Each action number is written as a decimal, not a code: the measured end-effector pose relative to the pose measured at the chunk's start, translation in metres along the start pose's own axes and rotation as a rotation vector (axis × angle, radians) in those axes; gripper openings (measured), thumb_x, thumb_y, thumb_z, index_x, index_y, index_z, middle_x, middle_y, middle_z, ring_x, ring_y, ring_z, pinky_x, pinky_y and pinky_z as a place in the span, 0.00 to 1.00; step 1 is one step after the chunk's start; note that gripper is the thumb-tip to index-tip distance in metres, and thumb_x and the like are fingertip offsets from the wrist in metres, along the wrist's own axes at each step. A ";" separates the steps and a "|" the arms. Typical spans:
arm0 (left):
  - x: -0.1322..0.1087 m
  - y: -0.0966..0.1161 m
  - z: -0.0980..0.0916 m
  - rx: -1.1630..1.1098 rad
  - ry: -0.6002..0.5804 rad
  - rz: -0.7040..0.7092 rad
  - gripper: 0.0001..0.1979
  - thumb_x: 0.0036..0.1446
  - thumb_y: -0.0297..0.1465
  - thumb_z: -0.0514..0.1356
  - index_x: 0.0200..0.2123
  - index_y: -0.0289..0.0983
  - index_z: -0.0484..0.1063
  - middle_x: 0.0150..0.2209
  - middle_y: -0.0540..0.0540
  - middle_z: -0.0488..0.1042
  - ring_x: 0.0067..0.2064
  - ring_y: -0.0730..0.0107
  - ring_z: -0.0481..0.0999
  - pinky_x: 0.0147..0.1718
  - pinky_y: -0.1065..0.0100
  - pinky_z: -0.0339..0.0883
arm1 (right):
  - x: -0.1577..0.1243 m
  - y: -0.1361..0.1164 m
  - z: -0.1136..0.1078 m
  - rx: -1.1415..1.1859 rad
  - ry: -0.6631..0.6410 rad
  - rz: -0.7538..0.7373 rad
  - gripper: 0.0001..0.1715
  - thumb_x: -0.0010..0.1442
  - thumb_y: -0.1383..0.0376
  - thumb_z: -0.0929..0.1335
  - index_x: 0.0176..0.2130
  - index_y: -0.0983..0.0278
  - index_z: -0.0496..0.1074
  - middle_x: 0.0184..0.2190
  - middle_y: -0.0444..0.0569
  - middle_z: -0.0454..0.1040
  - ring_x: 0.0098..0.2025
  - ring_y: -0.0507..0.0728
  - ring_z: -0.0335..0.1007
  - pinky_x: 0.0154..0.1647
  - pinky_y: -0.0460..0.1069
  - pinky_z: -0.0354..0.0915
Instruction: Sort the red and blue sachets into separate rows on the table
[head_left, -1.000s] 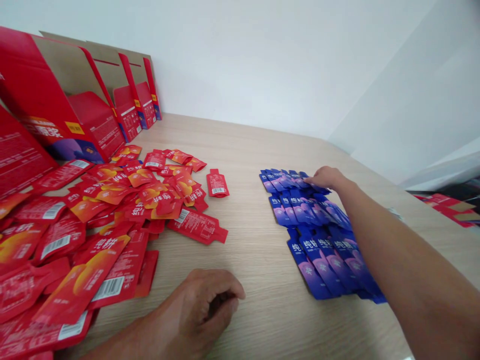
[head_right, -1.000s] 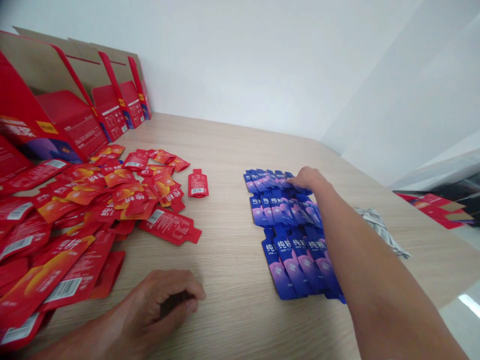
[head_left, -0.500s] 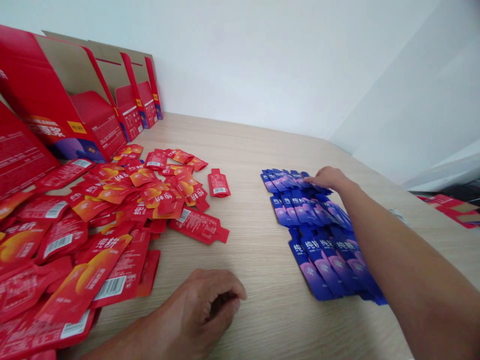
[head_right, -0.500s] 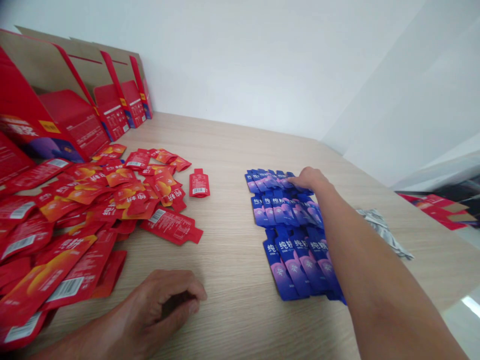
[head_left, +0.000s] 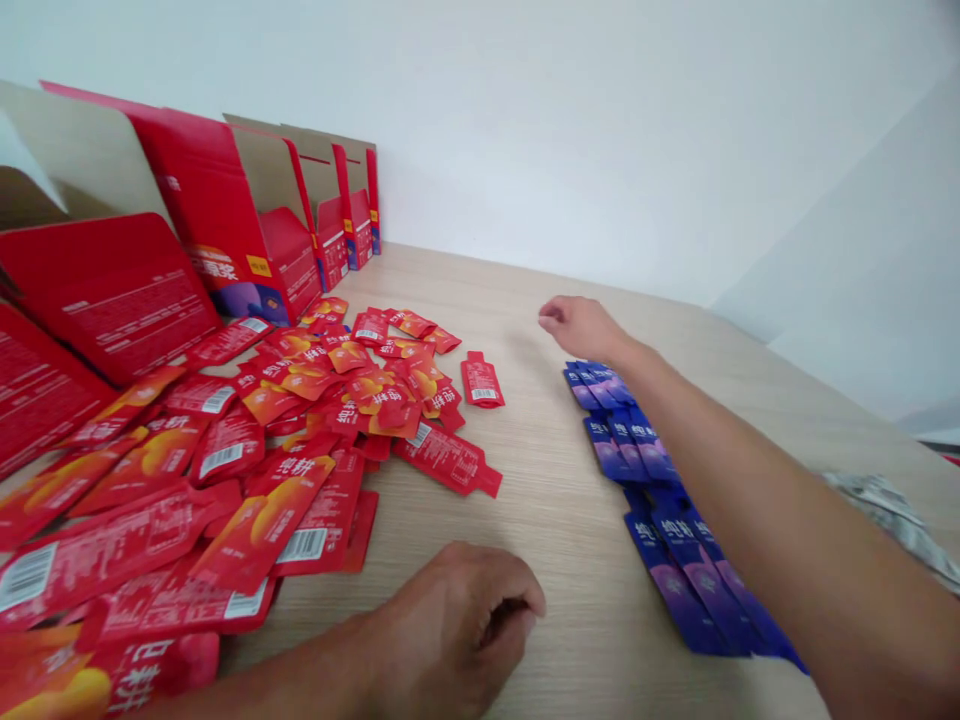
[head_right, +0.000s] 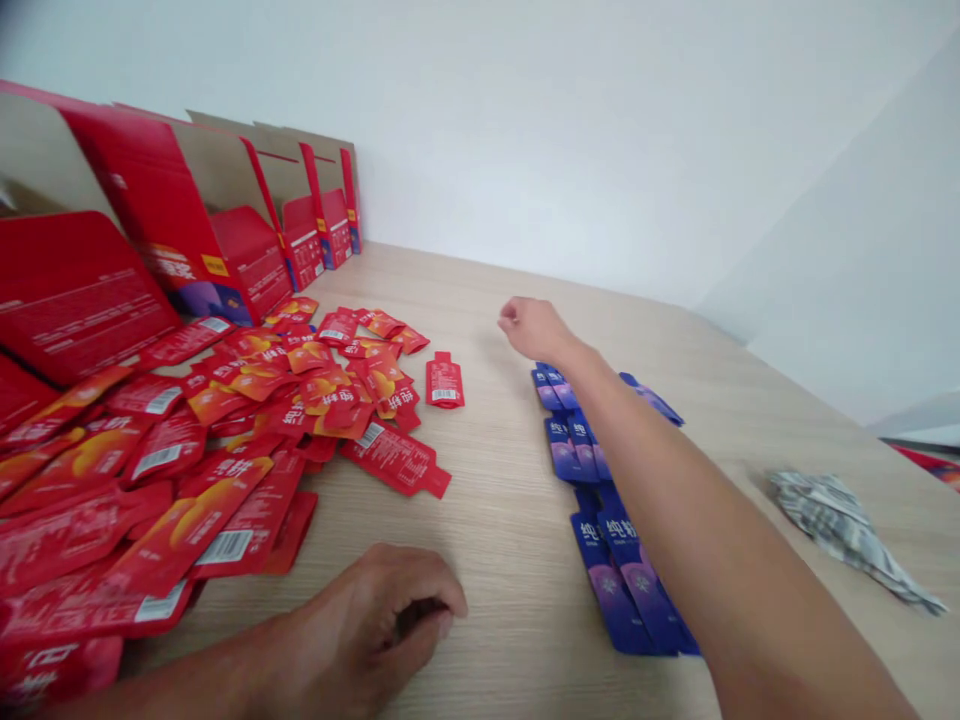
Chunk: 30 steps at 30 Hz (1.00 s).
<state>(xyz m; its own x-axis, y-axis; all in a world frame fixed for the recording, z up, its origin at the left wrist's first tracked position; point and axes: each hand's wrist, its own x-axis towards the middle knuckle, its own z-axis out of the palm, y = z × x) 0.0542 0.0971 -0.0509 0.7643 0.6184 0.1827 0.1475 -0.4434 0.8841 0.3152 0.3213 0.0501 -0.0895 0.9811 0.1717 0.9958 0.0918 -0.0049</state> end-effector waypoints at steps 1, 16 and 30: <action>0.000 0.000 0.000 0.000 0.006 0.017 0.07 0.59 0.22 0.58 0.32 0.38 0.72 0.27 0.52 0.70 0.27 0.74 0.66 0.29 0.71 0.57 | 0.006 -0.034 0.002 0.039 -0.010 -0.097 0.20 0.75 0.65 0.63 0.57 0.66 0.78 0.55 0.56 0.81 0.57 0.62 0.78 0.61 0.53 0.69; -0.007 -0.010 -0.004 0.244 -0.184 0.168 0.09 0.66 0.25 0.58 0.45 0.36 0.78 0.42 0.45 0.83 0.43 0.65 0.81 0.46 0.70 0.73 | 0.003 -0.200 0.044 0.221 -0.462 -0.769 0.50 0.61 0.47 0.78 0.72 0.63 0.65 0.76 0.58 0.57 0.77 0.66 0.55 0.75 0.55 0.55; 0.000 -0.013 0.001 0.375 -0.230 0.219 0.08 0.67 0.26 0.62 0.45 0.32 0.80 0.41 0.43 0.84 0.40 0.67 0.82 0.40 0.72 0.72 | 0.039 -0.242 0.045 -0.027 -0.246 -0.635 0.17 0.68 0.70 0.66 0.52 0.66 0.81 0.53 0.57 0.82 0.55 0.62 0.77 0.58 0.51 0.68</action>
<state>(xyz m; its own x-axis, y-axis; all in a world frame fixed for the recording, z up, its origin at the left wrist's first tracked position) 0.0531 0.1025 -0.0621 0.9151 0.3441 0.2102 0.1515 -0.7765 0.6117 0.0693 0.3448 0.0141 -0.6556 0.7491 -0.0954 0.7486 0.6613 0.0478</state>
